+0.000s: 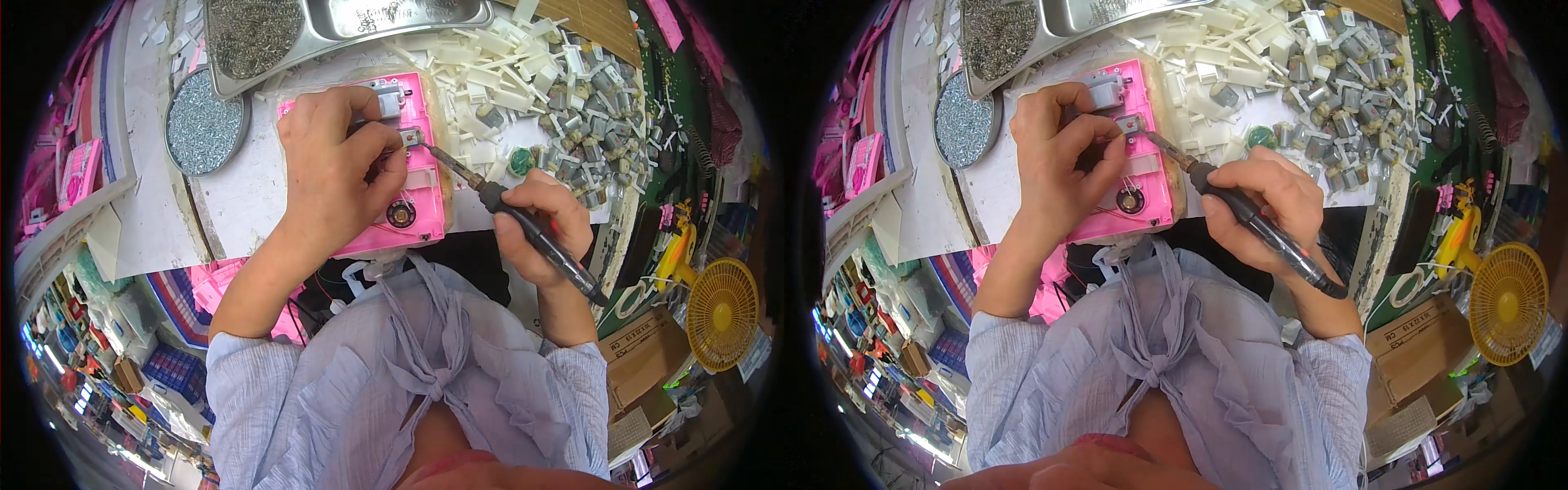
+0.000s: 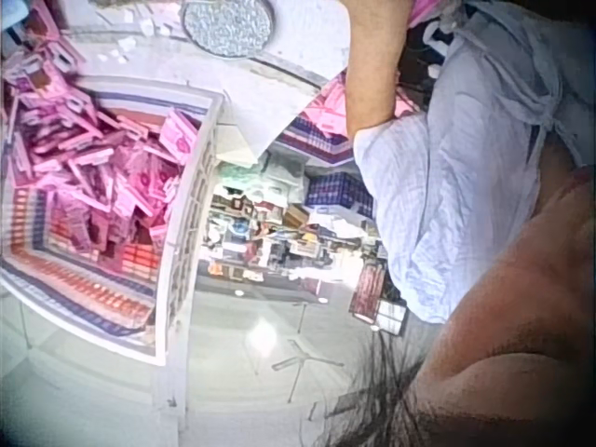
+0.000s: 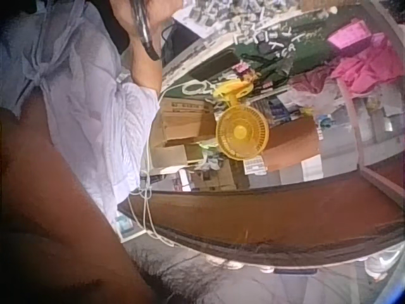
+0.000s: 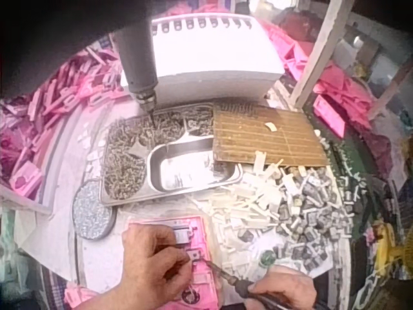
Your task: Using an electric screwdriver and soldering iron to disassemble, wire, and reassemble a pink electronic device.
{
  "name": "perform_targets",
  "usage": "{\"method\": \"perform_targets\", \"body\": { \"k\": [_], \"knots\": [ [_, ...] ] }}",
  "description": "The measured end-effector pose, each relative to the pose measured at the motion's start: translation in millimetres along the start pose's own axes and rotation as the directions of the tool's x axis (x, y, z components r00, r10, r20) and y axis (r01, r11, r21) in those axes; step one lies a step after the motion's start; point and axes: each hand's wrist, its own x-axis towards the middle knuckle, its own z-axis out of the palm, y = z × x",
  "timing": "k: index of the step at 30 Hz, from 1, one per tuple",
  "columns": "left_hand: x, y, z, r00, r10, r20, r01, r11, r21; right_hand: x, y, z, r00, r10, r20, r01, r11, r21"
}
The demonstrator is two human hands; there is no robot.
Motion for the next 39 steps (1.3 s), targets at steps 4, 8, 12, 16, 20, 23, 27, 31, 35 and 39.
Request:
{"method": "perform_targets", "body": {
  "k": [4, 8, 12, 16, 20, 23, 27, 31, 35, 39],
  "knots": [
    [-0.6, 0.0, 0.8, 1.000, 0.007, -0.014, -0.007, 1.000, 0.001, 3.9, 0.1, -0.5, 0.989, -0.143, 0.027, 0.145, 0.987, -0.067],
    [-0.3, 0.6, 0.5, 1.000, 0.003, -0.008, -0.002, 1.000, 0.010, 1.1, -0.1, -2.9, 0.992, -0.122, 0.036, 0.124, 0.991, -0.045],
    [0.6, 0.6, 1.2, 1.000, 0.007, -0.014, -0.007, 1.000, -0.003, 5.9, -2.7, -1.6, 0.990, -0.124, 0.061, 0.129, 0.989, -0.079],
    [1.1, 1.2, -1.3, 1.000, 0.001, 0.007, -0.001, 1.000, 0.003, 7.4, -0.5, -0.6, 0.980, -0.180, 0.084, 0.191, 0.972, -0.137],
    [0.4, 1.1, -0.2, 1.000, 0.001, 0.004, -0.001, 1.000, 0.016, 12.3, -3.2, -0.5, 0.953, -0.269, 0.143, 0.293, 0.936, -0.193],
    [-0.3, 1.7, -0.4, 1.000, 0.001, -0.001, -0.001, 1.000, 0.025, 9.1, 0.5, -4.2, 0.958, -0.262, 0.116, 0.279, 0.945, -0.170],
    [0.5, 2.7, -0.7, 1.000, 0.000, 0.011, -0.001, 1.000, 0.027, 7.0, 1.6, -6.3, 0.967, -0.249, 0.058, 0.255, 0.953, -0.163],
    [0.3, 2.4, -0.3, 1.000, 0.005, 0.010, -0.005, 1.000, 0.029, 8.0, 1.5, -4.5, 0.967, -0.251, 0.039, 0.254, 0.954, -0.160],
    [-0.9, 2.9, -1.2, 1.000, -0.006, 0.008, 0.006, 0.999, 0.040, 7.0, 3.5, -2.5, 0.967, -0.247, 0.061, 0.253, 0.958, -0.132],
    [0.1, 3.1, -0.4, 1.000, -0.007, 0.010, 0.006, 0.999, 0.032, 8.4, 1.8, -2.2, 0.969, -0.238, 0.067, 0.245, 0.961, -0.126]
  ]
}}
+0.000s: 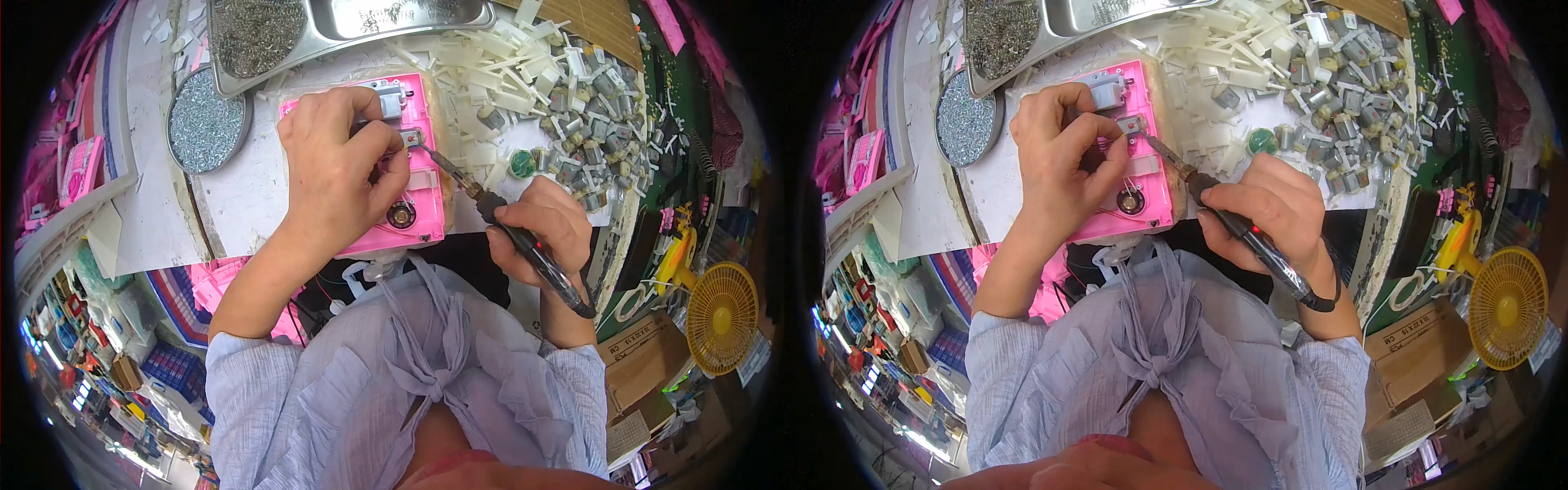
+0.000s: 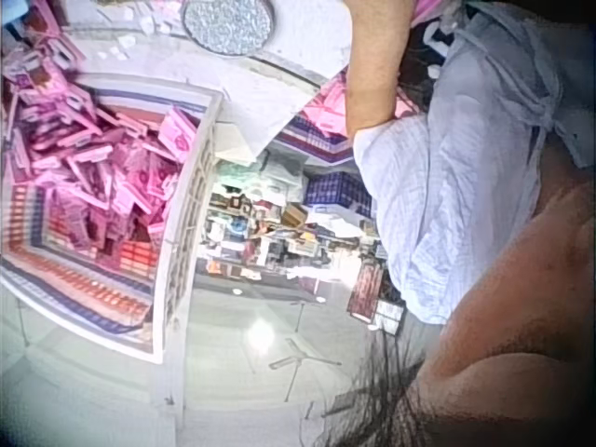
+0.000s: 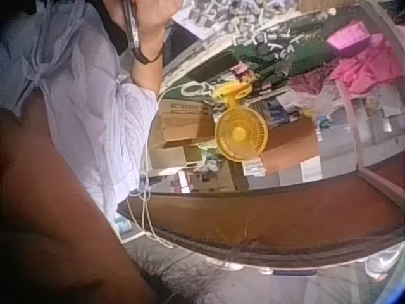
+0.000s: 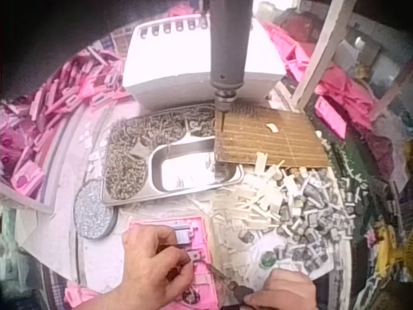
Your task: Using an electric screwdriver and soldering iron to disassemble, wire, and reassemble a pink electronic device.
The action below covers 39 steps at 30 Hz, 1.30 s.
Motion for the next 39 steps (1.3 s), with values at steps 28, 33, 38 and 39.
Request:
{"method": "perform_targets", "body": {
  "k": [28, 33, 38, 39],
  "knots": [
    [11.0, 2.4, -5.0, 0.998, 0.056, 0.042, -0.060, 0.994, 0.095, 6.7, 9.2, -0.3, 1.000, -0.002, -0.023, 0.002, 1.000, -0.016],
    [13.0, 5.3, -5.1, 0.996, 0.060, 0.071, -0.068, 0.991, 0.116, 6.6, 10.2, 2.6, 0.999, -0.009, -0.034, 0.009, 1.000, 0.001],
    [14.8, 7.1, -6.9, 0.993, 0.066, 0.095, -0.079, 0.988, 0.135, 7.9, 9.0, 4.2, 0.999, -0.014, -0.032, 0.014, 1.000, -0.008],
    [15.1, 7.0, -6.4, 0.993, 0.069, 0.094, -0.081, 0.988, 0.134, 8.0, 9.1, 4.6, 0.999, -0.017, -0.030, 0.017, 1.000, -0.011]
  ]
}}
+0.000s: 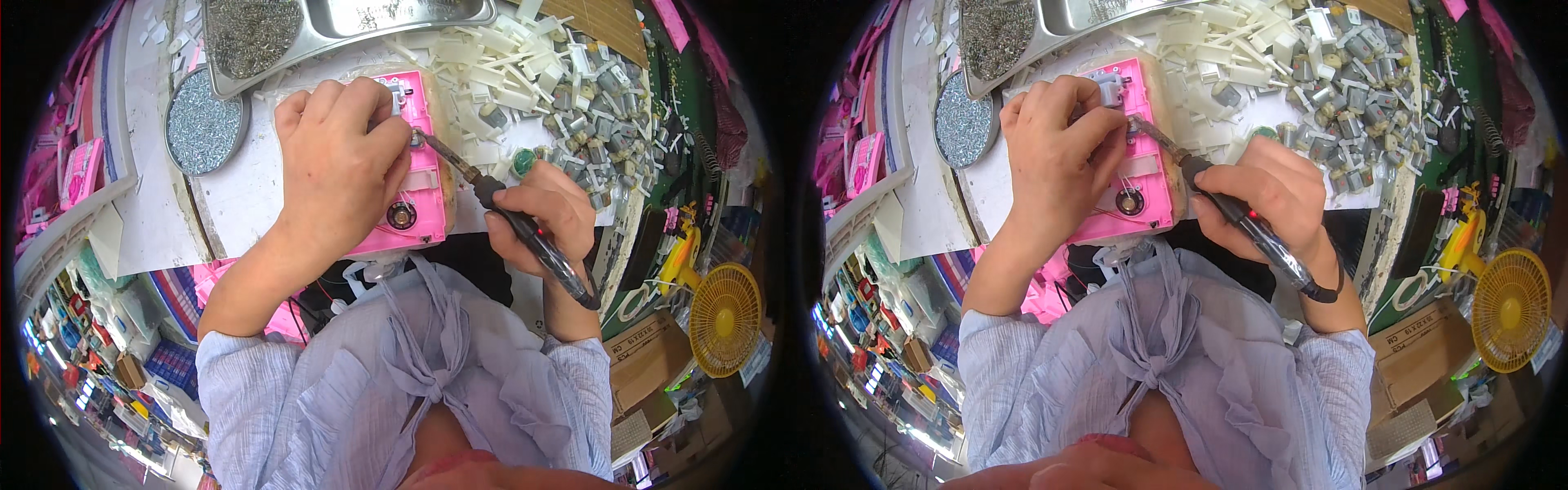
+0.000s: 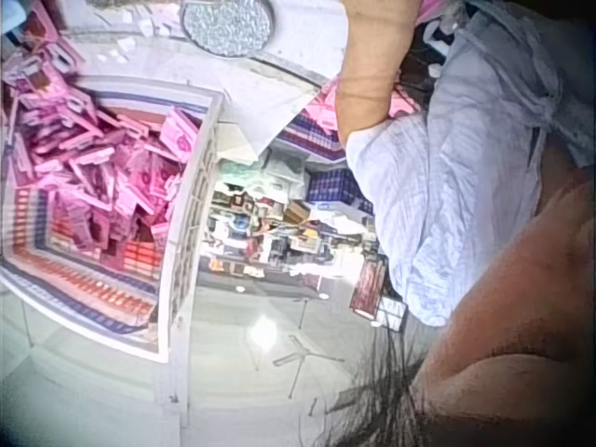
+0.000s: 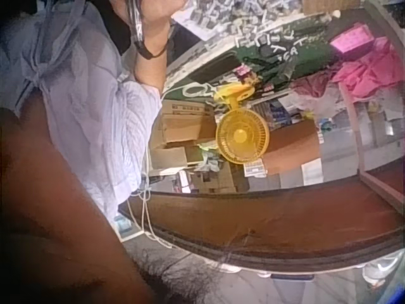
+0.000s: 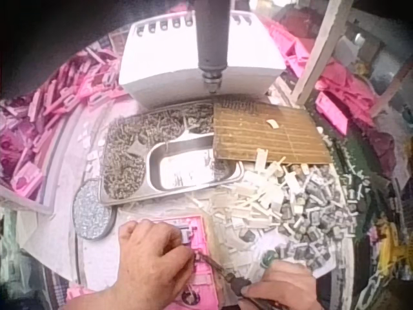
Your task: Using an electric screwdriver and soldering iron to disassemble, wire, and reassemble a pink electronic device.
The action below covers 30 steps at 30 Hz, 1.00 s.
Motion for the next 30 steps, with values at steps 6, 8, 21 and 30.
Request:
{"method": "perform_targets", "body": {
  "k": [6, 8, 21, 30],
  "knots": [
    [1.1, 1.0, 1.2, 1.000, 0.015, -0.003, -0.015, 1.000, 0.015, 0.2, -4.6, 1.9, 1.000, -0.011, 0.020, 0.011, 0.999, -0.037],
    [1.5, 1.4, 0.0, 1.000, 0.013, 0.010, -0.013, 1.000, 0.023, 0.2, -5.2, 1.8, 0.999, -0.020, 0.047, 0.022, 0.998, -0.050],
    [3.4, 3.5, -0.3, 1.000, 0.024, 0.014, -0.025, 0.998, 0.064, -1.7, -2.8, -7.4, 1.000, 0.000, -0.005, 0.000, 1.000, -0.021],
    [3.4, 5.1, -5.6, 0.999, 0.006, 0.051, -0.010, 0.998, 0.067, -1.1, -3.7, -9.9, 1.000, 0.003, -0.020, -0.004, 1.000, -0.030]
  ]
}}
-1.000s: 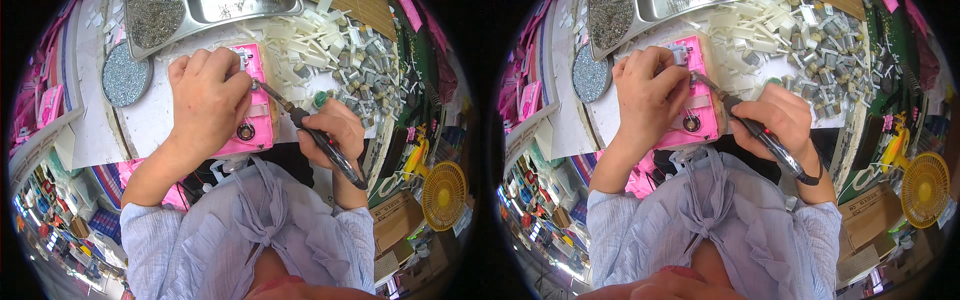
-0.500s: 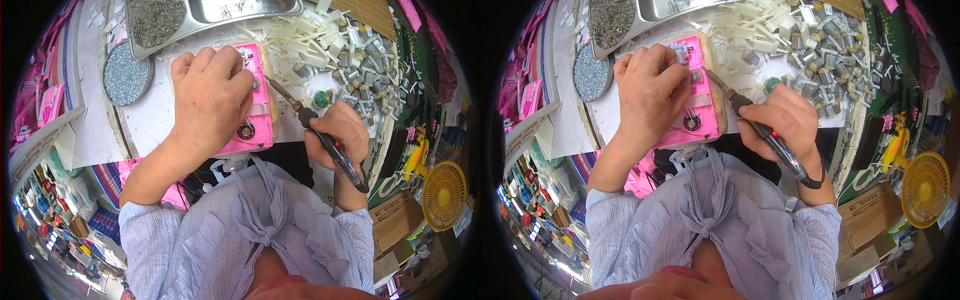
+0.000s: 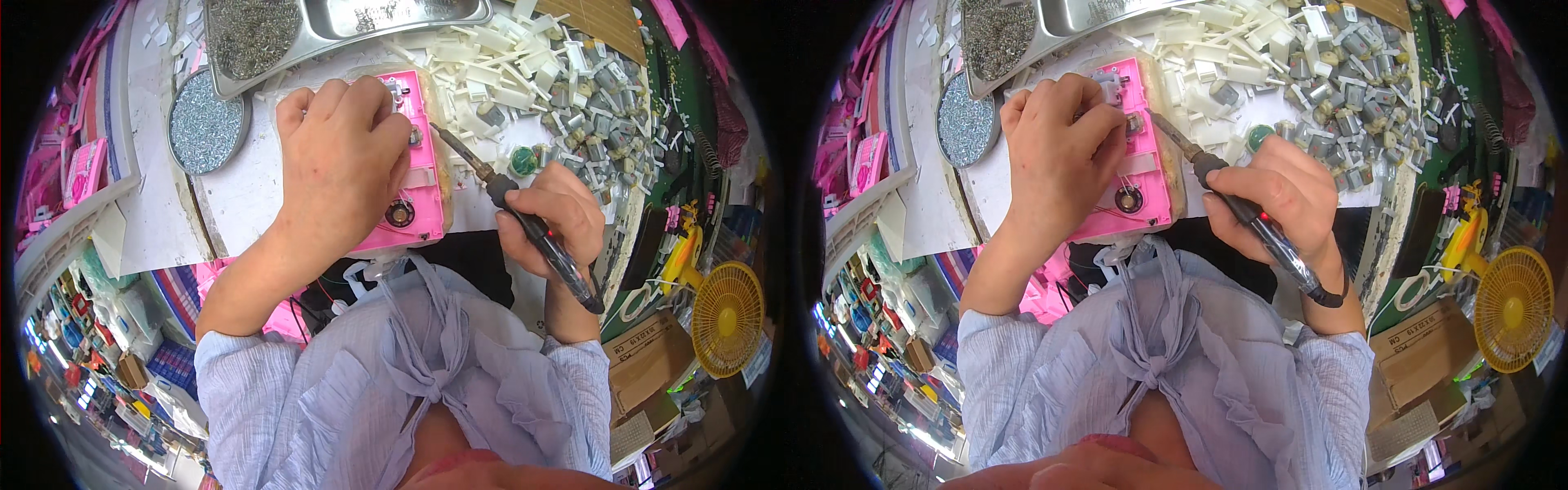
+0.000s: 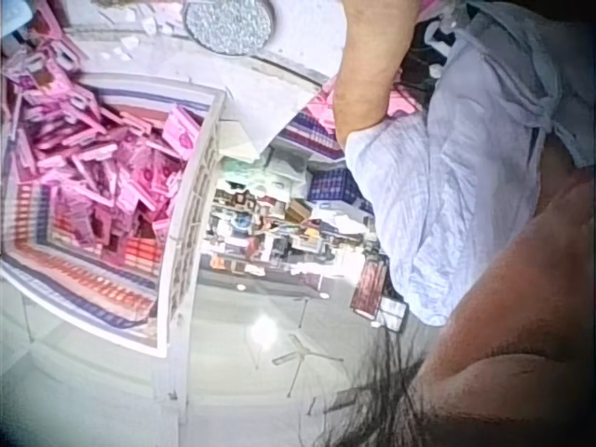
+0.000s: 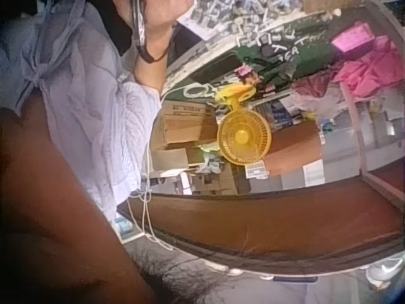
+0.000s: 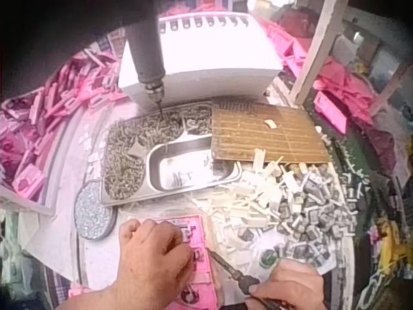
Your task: Using an electric screwdriver and soldering iron to disassemble, wire, and reassemble a pink electronic device.
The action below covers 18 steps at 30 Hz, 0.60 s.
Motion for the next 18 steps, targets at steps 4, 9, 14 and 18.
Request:
{"method": "perform_targets", "body": {
  "k": [4, 9, 14, 18],
  "knots": [
    [-0.4, -1.3, -0.4, 1.000, 0.011, 0.016, -0.011, 1.000, 0.008, -0.5, 0.5, -0.5, 1.000, 0.001, -0.006, -0.001, 1.000, 0.007],
    [-3.2, -5.9, -2.9, 0.998, 0.054, -0.018, -0.054, 0.997, -0.049, -4.1, -1.3, -2.9, 1.000, 0.028, 0.006, -0.028, 1.000, 0.001],
    [-15.9, -22.2, -23.6, 0.987, 0.158, -0.008, -0.157, 0.971, -0.182, -5.9, -2.3, -6.9, 0.999, 0.046, -0.007, -0.046, 0.999, 0.012],
    [-24.7, -25.2, -40.3, 0.984, 0.148, 0.100, -0.129, 0.975, -0.178, -5.3, -2.1, -5.7, 0.999, 0.038, -0.005, -0.038, 0.999, 0.016]
  ]
}}
